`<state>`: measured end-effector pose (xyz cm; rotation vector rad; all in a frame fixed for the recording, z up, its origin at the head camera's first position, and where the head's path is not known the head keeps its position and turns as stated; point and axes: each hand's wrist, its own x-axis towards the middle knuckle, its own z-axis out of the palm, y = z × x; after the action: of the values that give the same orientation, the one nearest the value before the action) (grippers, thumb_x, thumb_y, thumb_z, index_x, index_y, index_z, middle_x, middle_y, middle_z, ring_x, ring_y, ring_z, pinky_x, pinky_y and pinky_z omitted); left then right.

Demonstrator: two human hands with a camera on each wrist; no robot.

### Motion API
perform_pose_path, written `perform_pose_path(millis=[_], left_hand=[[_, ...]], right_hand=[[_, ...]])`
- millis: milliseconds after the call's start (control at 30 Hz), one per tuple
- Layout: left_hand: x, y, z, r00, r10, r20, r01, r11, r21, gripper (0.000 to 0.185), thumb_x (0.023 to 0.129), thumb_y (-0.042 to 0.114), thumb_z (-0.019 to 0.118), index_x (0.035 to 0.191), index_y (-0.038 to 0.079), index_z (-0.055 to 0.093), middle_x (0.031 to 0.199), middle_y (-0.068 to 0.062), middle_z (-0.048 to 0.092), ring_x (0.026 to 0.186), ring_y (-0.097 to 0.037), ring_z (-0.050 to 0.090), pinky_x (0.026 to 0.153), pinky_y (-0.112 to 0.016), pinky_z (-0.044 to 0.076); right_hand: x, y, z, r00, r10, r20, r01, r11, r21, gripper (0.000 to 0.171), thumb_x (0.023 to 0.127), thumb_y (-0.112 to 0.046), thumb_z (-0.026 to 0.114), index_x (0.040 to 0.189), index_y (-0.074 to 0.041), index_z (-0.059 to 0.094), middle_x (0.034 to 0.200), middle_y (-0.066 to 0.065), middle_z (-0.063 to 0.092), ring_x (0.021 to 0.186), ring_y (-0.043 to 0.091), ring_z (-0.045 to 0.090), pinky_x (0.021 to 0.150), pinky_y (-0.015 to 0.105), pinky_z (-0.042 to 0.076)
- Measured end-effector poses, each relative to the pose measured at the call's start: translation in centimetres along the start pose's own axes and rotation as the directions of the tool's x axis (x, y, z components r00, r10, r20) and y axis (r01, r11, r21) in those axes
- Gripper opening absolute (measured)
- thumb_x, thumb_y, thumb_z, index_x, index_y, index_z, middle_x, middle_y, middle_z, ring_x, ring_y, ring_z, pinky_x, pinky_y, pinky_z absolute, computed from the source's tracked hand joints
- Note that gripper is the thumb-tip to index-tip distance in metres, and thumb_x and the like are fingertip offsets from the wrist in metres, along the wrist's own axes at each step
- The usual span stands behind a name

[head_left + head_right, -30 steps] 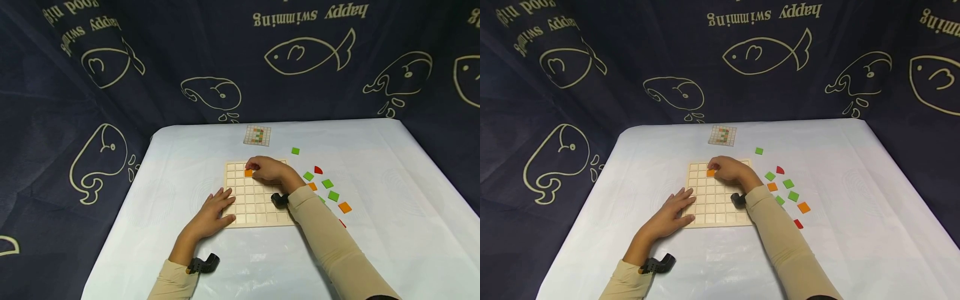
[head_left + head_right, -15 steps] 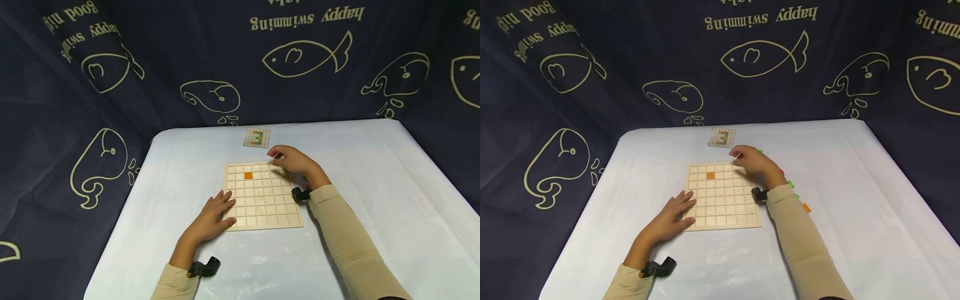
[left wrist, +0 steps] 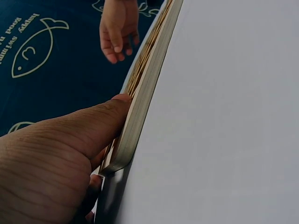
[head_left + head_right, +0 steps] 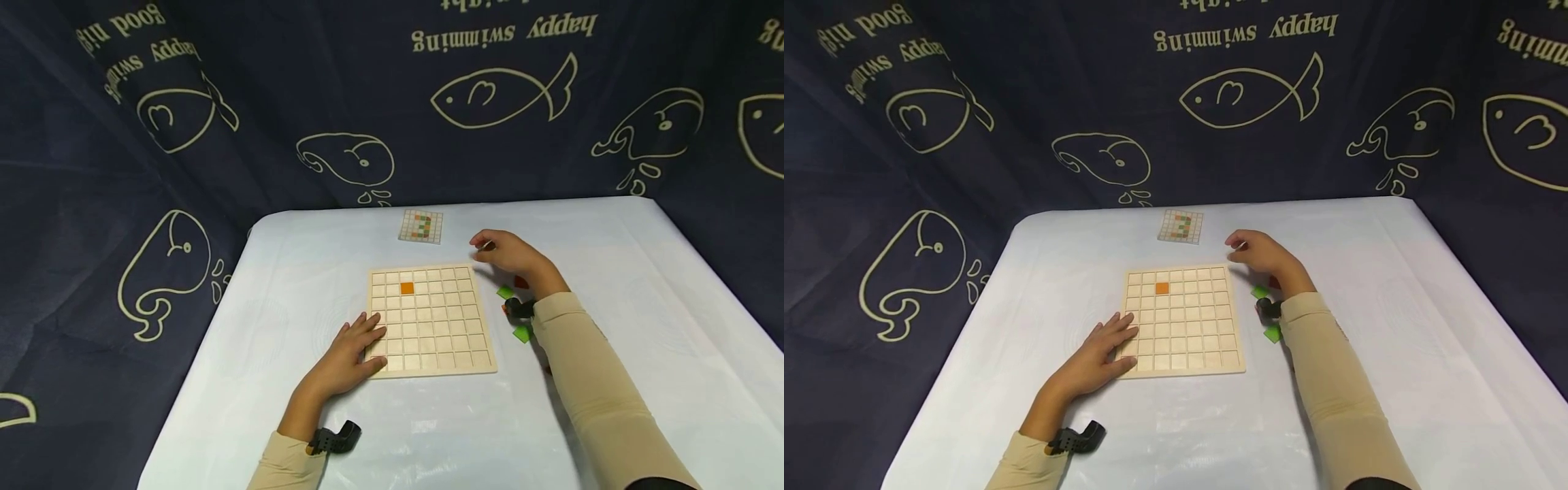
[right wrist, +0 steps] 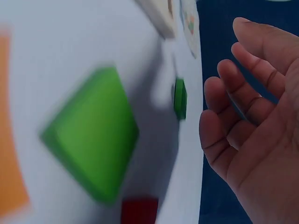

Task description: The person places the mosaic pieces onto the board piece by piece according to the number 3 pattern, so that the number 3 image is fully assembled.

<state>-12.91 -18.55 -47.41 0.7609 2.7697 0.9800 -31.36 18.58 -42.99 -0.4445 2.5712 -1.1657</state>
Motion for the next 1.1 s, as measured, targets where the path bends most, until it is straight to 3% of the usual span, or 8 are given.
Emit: perform_pose_path(millis=[533,1100], left_hand=[[-0.1,0.0,0.0,1.000,0.018,-0.023,-0.018,1.000,0.012,0.058,0.094,0.029,0.070,0.143,0.003,0.053,0.157,-0.012,0.035,0.148,-0.035,0.019,0.116,-0.060,0.011],[0.1,-0.1,0.1,1.000,0.010,-0.009,-0.010,1.000,0.014,0.059,0.094,0.030,0.069,0.145,0.005,0.052,0.159,-0.010,0.033,0.149,-0.031,0.018,0.117,-0.057,0.011]], right_hand=[[1.2,2.3,-2.0,0.999,0.046,0.017,-0.044,0.995,-0.088,0.034,0.098,-0.012,0.060,0.131,-0.002,0.057,0.125,0.019,0.055,0.109,0.032,0.049,0.092,0.045,0.042],[2.2,3.2,-1.4,0.994,0.084,0.065,-0.080,0.994,-0.069,0.042,0.096,-0.007,0.063,0.136,0.001,0.052,0.138,0.023,0.048,0.125,0.036,0.043,0.105,0.051,0.036]])
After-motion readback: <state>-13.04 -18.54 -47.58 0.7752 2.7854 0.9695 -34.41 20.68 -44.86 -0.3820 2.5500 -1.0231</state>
